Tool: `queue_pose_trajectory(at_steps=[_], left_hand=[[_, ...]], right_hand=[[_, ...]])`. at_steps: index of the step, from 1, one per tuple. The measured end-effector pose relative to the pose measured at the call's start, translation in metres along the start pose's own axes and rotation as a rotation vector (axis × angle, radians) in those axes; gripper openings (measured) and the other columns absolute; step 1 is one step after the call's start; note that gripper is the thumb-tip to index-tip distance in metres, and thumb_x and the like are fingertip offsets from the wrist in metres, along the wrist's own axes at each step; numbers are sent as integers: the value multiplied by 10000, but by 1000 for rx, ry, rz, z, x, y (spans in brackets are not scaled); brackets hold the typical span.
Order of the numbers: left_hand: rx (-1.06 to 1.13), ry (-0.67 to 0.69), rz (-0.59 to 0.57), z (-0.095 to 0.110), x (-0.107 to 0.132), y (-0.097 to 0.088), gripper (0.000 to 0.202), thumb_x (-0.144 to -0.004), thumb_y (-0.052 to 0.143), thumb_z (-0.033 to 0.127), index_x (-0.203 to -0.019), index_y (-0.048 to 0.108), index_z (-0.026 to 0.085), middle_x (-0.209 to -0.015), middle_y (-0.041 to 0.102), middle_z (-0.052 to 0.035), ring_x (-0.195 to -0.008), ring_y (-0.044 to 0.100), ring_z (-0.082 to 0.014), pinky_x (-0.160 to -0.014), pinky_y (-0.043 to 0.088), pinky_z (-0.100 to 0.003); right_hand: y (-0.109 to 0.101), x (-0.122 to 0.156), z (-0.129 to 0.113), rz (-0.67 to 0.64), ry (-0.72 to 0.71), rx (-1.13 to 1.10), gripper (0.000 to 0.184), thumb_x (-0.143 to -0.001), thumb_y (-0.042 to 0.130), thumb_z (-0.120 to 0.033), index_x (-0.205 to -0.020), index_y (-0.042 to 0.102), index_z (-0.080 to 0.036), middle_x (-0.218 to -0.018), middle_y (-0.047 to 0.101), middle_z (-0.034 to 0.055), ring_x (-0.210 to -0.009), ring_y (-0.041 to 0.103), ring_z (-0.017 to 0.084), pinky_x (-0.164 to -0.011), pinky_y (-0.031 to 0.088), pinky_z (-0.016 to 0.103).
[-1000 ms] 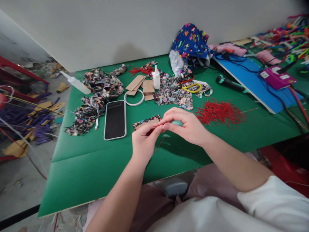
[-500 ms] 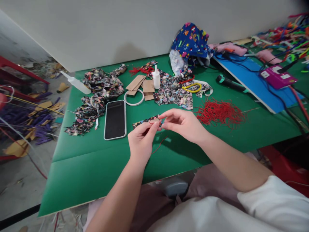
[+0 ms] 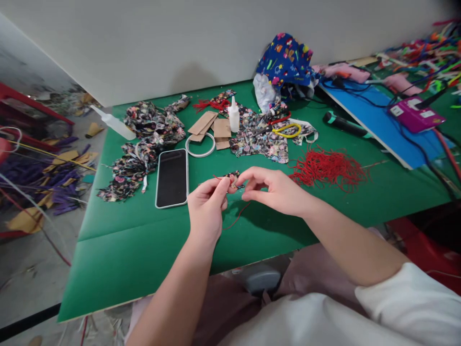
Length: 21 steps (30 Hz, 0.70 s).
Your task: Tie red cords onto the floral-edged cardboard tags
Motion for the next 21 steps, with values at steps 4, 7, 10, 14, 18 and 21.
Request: queue_pose_trajectory(at_steps=[4, 7, 10, 14, 18, 21], left_hand=[[-313, 150, -95, -1, 4, 0, 158, -726, 665, 322, -693, 692, 170, -608, 645, -6, -464, 475, -67, -440, 350, -203], [-499, 243, -226, -3, 7, 1, 163, -760, 629, 292, -676, 687, 166, -640, 666, -20, -598, 571, -116, -569, 428, -237], [-566, 269, -248, -7, 8, 1, 158, -778, 605, 280, -717, 695, 166, -668, 675, -26, -636, 585, -128, -603, 429, -249], [-585, 268, -253, -8, 7, 2, 156, -773, 604, 282, -720, 703, 173, -641, 658, -19, -610, 560, -125, -570, 403, -242], [-605, 246, -292, -6, 9, 5, 153, -761, 605, 239, -660, 697, 171, -576, 615, -1, -529, 493, -100, -512, 355, -225], [-597, 230, -314, -4, 12, 9, 157, -755, 608, 218, -629, 688, 172, -531, 590, 12, -499, 477, -88, -492, 345, -214]], right_hand=[[-6, -2, 0, 144, -46, 64, 193, -810, 586, -347, -921, 650, -203, -849, 646, 10, -755, 591, 115, -680, 458, 250], [-4, -2, -3, 154, -118, 143, 161, -773, 638, -324, -864, 682, -198, -916, 624, 26, -863, 577, 132, -773, 449, 269], [0, -2, -5, 175, -139, 214, 61, -780, 632, -238, -767, 653, -183, -852, 617, 16, -848, 565, 132, -801, 430, 286], [4, -2, -6, 207, -141, 213, 92, -788, 614, -210, -704, 595, -178, -798, 605, 9, -826, 546, 137, -786, 418, 296], [6, -2, -6, 215, -122, 128, 103, -777, 614, -187, -683, 571, -186, -783, 587, 4, -818, 541, 138, -769, 420, 292], [8, -2, -7, 223, -115, 81, 111, -771, 611, -170, -672, 563, -183, -773, 578, 1, -800, 539, 133, -750, 419, 283]])
Point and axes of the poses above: each hand's wrist, its own x-axis away from the middle knuckle, its own y-axis out of the palm, z = x × y, the point moved 1 cm from there along -x, towards the middle knuckle
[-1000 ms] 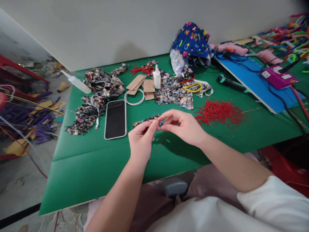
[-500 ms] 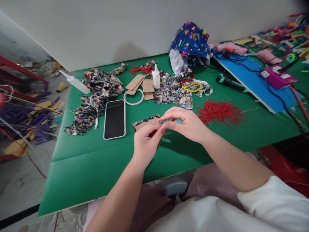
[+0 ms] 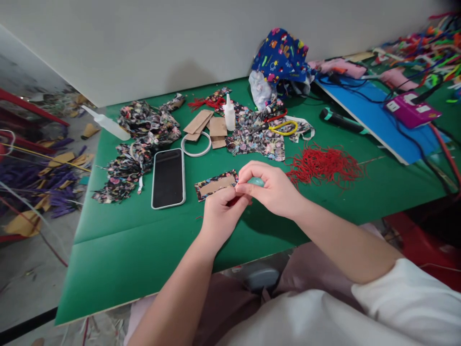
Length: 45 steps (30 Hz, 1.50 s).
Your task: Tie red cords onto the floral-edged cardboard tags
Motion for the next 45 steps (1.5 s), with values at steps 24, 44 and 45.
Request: queue_pose_trajectory(at_steps=[24, 44, 45], left_hand=[[748, -352, 206, 0, -8, -10, 156, -667, 712, 299, -697, 696, 147, -512, 556, 15, -361, 304, 11, -333, 161, -128], [284, -169, -94, 2, -2, -4, 201, -720, 668, 318, -595, 687, 162, -549, 632, -16, -497, 519, -84, -458, 399, -203], [280, -163, -91, 2, -2, -4, 198, -720, 669, 309, -587, 685, 162, -545, 632, -14, -507, 528, -86, -476, 409, -204]], right_hand=[[3, 2, 1, -179, 112, 33, 229, -796, 582, -316, -623, 563, -166, -635, 559, -20, -632, 489, 99, -622, 367, 238], [3, 0, 7, -79, 226, -304, 226, -738, 644, -385, -691, 605, -168, -661, 599, -10, -581, 548, 98, -527, 445, 231], [3, 0, 7, -73, 218, -295, 229, -734, 650, -382, -680, 603, -164, -669, 602, -7, -590, 548, 99, -529, 445, 229]])
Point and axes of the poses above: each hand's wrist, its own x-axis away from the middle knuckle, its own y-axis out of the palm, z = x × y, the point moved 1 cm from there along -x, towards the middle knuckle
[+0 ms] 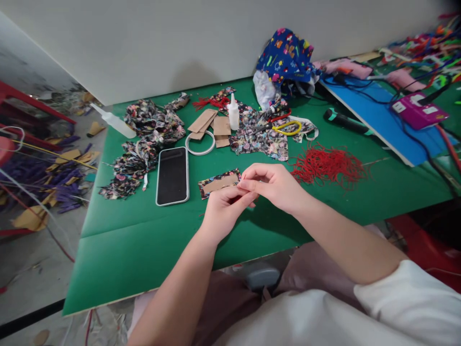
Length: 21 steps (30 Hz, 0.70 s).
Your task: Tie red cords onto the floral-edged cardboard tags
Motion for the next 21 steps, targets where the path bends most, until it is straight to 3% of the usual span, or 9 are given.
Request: queue_pose_trajectory(at_steps=[3, 6, 10, 15, 21], left_hand=[[58, 10, 23, 0, -1, 0, 179, -710, 679, 290, -586, 688, 160, -547, 630, -14, -477, 493, -67, -449, 379, -190], [243, -27, 120, 0, -4, -4, 154, -697, 689, 303, -645, 699, 159, -543, 608, -3, -391, 374, -25, -362, 266, -170], [445, -104, 217, 1, -6, -11, 164, -666, 708, 311, -655, 683, 150, -487, 542, 25, -352, 298, 3, -330, 207, -141], [544, -148, 228, 1, -6, -12, 183, -646, 726, 307, -700, 694, 135, -476, 508, 33, -344, 288, 19, -321, 167, -111], [614, -130, 215, 1, -6, -9, 187, -682, 696, 312, -714, 707, 128, -481, 491, 37, -351, 252, 30, -322, 155, -94]], right_hand=[[-3, -1, 0, 33, -26, 28, 233, -759, 626, -387, -698, 622, -162, -705, 626, 4, -632, 564, 102, -563, 452, 226], [-6, -2, 0, 46, -46, 25, 221, -803, 581, -382, -788, 649, -172, -763, 661, 12, -710, 597, 109, -661, 471, 237], [0, -1, 2, -63, 32, 29, 199, -743, 656, -336, -872, 664, -185, -832, 695, 19, -767, 632, 135, -737, 489, 283], [11, 4, -5, 30, 5, 80, 43, -729, 655, -217, -723, 649, -175, -736, 678, -9, -660, 620, 105, -643, 495, 242], [12, 10, -9, 68, -128, 251, 83, -785, 596, -178, -827, 667, -190, -829, 700, -21, -672, 621, 83, -679, 489, 214]])
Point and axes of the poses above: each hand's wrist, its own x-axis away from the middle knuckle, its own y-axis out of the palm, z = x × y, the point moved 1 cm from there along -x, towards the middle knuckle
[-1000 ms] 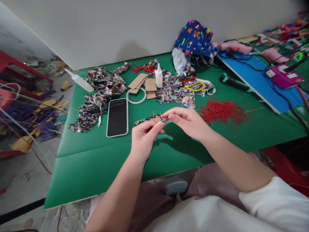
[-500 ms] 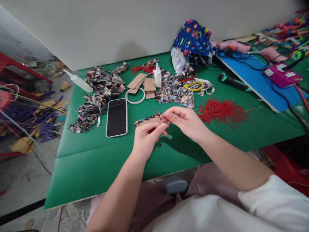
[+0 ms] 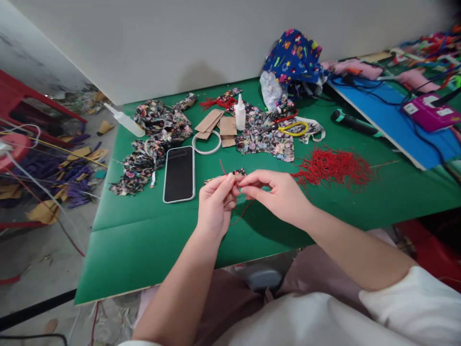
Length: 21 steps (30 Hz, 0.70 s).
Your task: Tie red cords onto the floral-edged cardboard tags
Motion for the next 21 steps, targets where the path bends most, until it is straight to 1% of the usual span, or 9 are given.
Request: queue_pose_trajectory(at_steps=[2, 6, 16, 21], left_hand=[[6, 2, 3, 0, 0, 0, 186, -695, 686, 309, -726, 711, 127, -481, 500, 33, -354, 256, 30, -325, 160, -93], [0, 5, -2, -1, 1, -1, 190, -726, 662, 315, -739, 711, 132, -479, 503, 32, -355, 261, 29, -329, 163, -91], [-26, 56, -7, -2, 2, -1, 193, -768, 622, 343, -741, 676, 160, -495, 523, 34, -357, 265, 13, -339, 159, -115], [-90, 90, 13, -2, 3, 0, 222, -776, 606, 382, -741, 642, 166, -482, 504, 43, -359, 280, -1, -352, 192, -132]], right_hand=[[1, 1, 0, 8, -42, 43, 114, -798, 583, -174, -863, 674, -198, -858, 706, -22, -694, 627, 82, -698, 489, 209], [2, 2, 0, 12, -89, 91, 130, -808, 569, -167, -870, 679, -198, -895, 713, -22, -710, 635, 81, -707, 491, 198], [1, 3, 0, 10, -107, 152, 180, -817, 552, -176, -943, 680, -194, -902, 716, -15, -735, 641, 87, -714, 491, 197], [0, 4, -1, 13, -135, 214, 204, -818, 538, -164, -959, 681, -201, -916, 718, -9, -763, 646, 100, -705, 490, 201]])
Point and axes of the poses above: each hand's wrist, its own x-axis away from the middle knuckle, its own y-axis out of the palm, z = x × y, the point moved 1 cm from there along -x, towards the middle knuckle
